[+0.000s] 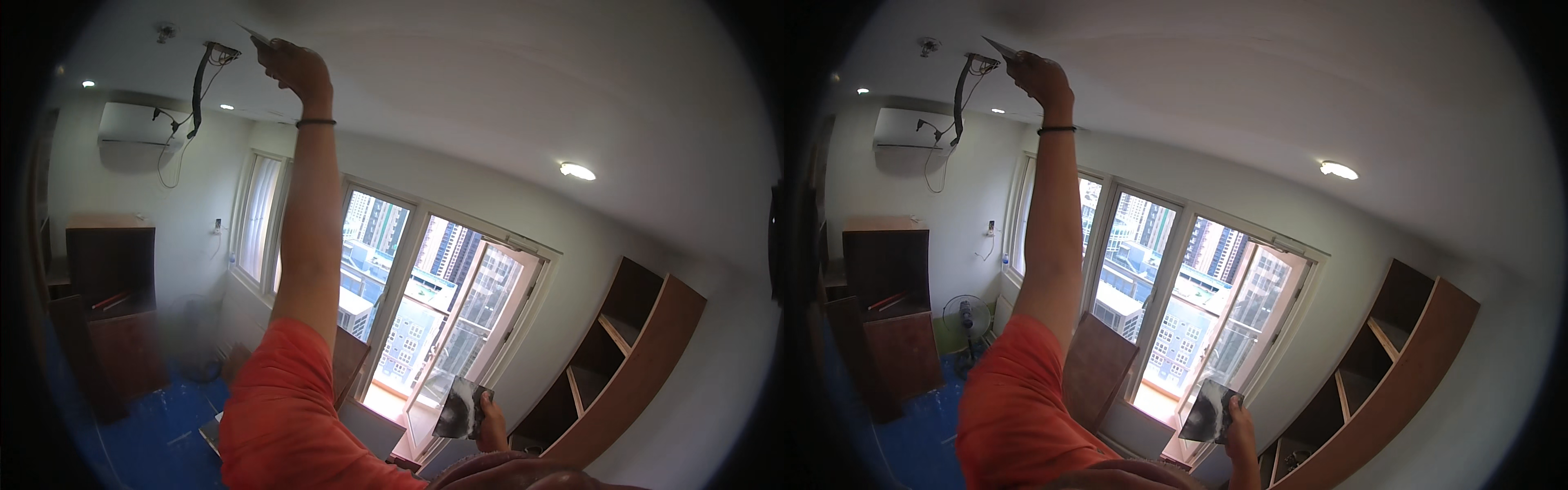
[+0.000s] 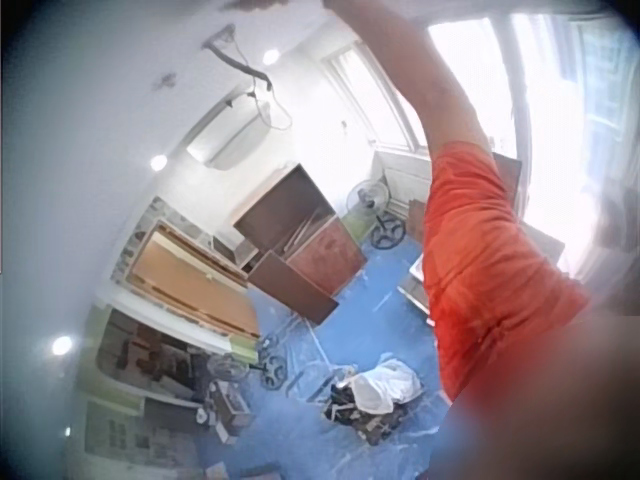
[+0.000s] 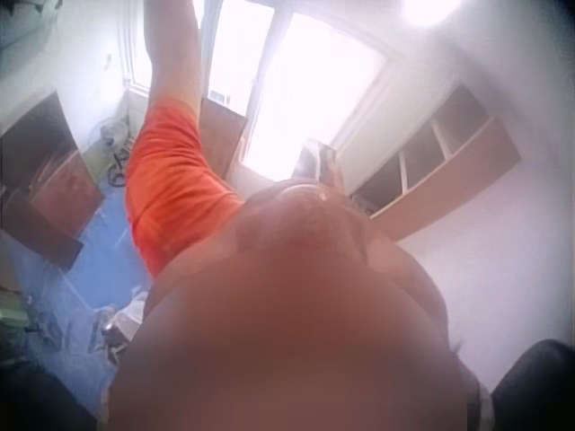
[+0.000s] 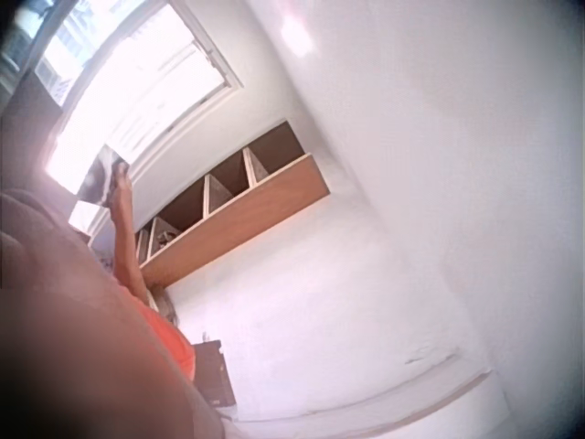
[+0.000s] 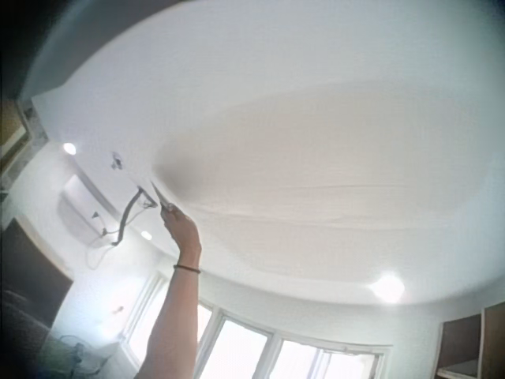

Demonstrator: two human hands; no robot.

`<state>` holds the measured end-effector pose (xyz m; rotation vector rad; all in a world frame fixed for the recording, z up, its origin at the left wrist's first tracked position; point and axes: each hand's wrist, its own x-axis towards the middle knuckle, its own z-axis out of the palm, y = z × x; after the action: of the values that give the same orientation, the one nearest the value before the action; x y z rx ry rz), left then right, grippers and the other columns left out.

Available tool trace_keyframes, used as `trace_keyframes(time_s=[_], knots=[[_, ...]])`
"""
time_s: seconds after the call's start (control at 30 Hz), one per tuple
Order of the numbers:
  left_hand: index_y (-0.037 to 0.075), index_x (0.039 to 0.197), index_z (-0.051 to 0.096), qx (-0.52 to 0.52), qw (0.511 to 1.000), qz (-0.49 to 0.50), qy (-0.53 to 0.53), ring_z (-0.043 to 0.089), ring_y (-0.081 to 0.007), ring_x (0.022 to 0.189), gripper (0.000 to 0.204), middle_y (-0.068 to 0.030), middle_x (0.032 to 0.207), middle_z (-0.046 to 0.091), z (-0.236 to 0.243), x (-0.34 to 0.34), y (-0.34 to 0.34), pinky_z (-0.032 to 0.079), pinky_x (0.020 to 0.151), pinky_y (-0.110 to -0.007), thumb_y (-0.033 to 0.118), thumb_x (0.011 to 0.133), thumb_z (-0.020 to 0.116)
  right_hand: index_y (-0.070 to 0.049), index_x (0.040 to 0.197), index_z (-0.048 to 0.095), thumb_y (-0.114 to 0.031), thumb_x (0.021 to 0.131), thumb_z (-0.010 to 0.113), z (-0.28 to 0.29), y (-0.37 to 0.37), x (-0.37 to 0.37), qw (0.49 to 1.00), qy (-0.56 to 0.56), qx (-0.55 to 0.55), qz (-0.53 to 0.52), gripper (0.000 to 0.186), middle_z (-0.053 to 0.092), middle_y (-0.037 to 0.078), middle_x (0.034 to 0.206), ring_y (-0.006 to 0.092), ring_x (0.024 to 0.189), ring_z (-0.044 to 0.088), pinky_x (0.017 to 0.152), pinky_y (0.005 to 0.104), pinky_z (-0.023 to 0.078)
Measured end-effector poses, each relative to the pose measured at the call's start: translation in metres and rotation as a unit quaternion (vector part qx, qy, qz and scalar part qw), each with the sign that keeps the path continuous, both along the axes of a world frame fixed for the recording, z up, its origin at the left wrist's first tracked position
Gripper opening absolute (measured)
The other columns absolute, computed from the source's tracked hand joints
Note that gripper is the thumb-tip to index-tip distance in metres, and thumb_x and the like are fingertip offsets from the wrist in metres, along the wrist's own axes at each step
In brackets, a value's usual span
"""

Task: The person mixes white plaster on a board using two trowels, then applies the plaster to the ceiling in a room under renovation. The person repeatedly scrapes and smooths the material before spreading it on the ceiling surface.

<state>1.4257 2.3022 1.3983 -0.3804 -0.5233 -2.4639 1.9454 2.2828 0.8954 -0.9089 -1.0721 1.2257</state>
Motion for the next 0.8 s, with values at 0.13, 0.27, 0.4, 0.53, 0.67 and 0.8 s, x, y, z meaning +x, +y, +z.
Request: trace_keyframes(time_s=[0.13, 0.27, 0.4, 0.53, 0.67, 0.8], knots=[[-0.002, 0.156, 0.02, 0.001, 0.998, -0.035, 0.049, 0.05, -0.0426, 0.128, 0.056, -0.0241, 0.144, 0.039, 0.021, -0.046, -0.008, 0.044, 0.105, -0.06, 0.019, 0.108, 0.04, 0.003, 0.124, 0.062, -0.042, 0.104, 0.058, 0.007, 0.004, -0.009, 1.0, -0.005, 0.011, 0.022, 0.049, 0.07, 0.01, 0.107, 0.0193, 0.091, 0.068, 0.082, 0.0332, 0.054], [-0.004, 0.157, 0.018, -0.049, 0.994, -0.08, 0.055, 0.049, -0.0433, 0.127, 0.061, -0.0248, 0.145, 0.037, 0.023, -0.004, -0.024, 0.046, 0.101, -0.061, 0.019, 0.106, 0.043, 0.003, 0.124, 0.062, -0.041, 0.104, 0.057, 0.009, 0.0, -0.006, 1.0, -0.008, -0.001, 0.021, 0.048, 0.07, 0.01, 0.107, 0.0185, 0.091, 0.068, 0.083, 0.0318, 0.054], [-0.001, 0.153, 0.028, -0.027, 0.999, 0.032, -0.012, 0.053, -0.0426, 0.121, 0.052, -0.0251, 0.139, 0.043, 0.023, 0.113, -0.032, 0.048, 0.098, -0.054, 0.019, 0.107, 0.042, 0.003, 0.123, 0.062, -0.041, 0.104, 0.057, 0.002, -0.005, 0.009, 1.0, 0.01, 0.002, 0.024, 0.048, 0.07, 0.01, 0.108, 0.0185, 0.091, 0.068, 0.083, 0.0313, 0.054], [-0.005, 0.158, 0.018, 0.02, 0.999, 0.002, 0.046, 0.046, -0.0466, 0.12, 0.064, -0.0278, 0.142, 0.038, 0.017, 0.236, -0.059, 0.04, 0.1, -0.061, 0.025, 0.107, 0.041, 0.003, 0.122, 0.063, -0.042, 0.105, 0.056, 0.003, -0.017, 0.017, 1.0, 0.025, 0.017, 0.003, 0.049, 0.07, 0.009, 0.108, 0.0185, 0.091, 0.068, 0.083, 0.0311, 0.053], [-0.001, 0.16, 0.02, 0.023, 0.995, -0.011, 0.093, 0.039, -0.0455, 0.132, 0.074, -0.0263, 0.152, 0.034, 0.008, 0.357, -0.092, 0.031, 0.107, -0.063, 0.016, 0.097, 0.055, 0.004, 0.121, 0.063, -0.045, 0.106, 0.053, 0.005, -0.028, 0.025, 0.999, 0.025, 0.033, -0.013, 0.051, 0.069, 0.009, 0.107, 0.0178, 0.091, 0.067, 0.083, 0.0309, 0.053], [0.0, 0.161, 0.02, -0.022, 0.988, 0.017, 0.154, 0.029, -0.0459, 0.142, 0.085, -0.0268, 0.157, 0.029, 0.003, 0.456, -0.108, 0.023, 0.113, -0.066, 0.012, 0.091, 0.066, 0.004, 0.119, 0.064, -0.046, 0.106, 0.051, 0.001, -0.036, 0.033, 0.997, 0.018, 0.041, -0.059, 0.053, 0.069, 0.009, 0.104, 0.0169, 0.089, 0.065, 0.082, 0.0306, 0.053]])
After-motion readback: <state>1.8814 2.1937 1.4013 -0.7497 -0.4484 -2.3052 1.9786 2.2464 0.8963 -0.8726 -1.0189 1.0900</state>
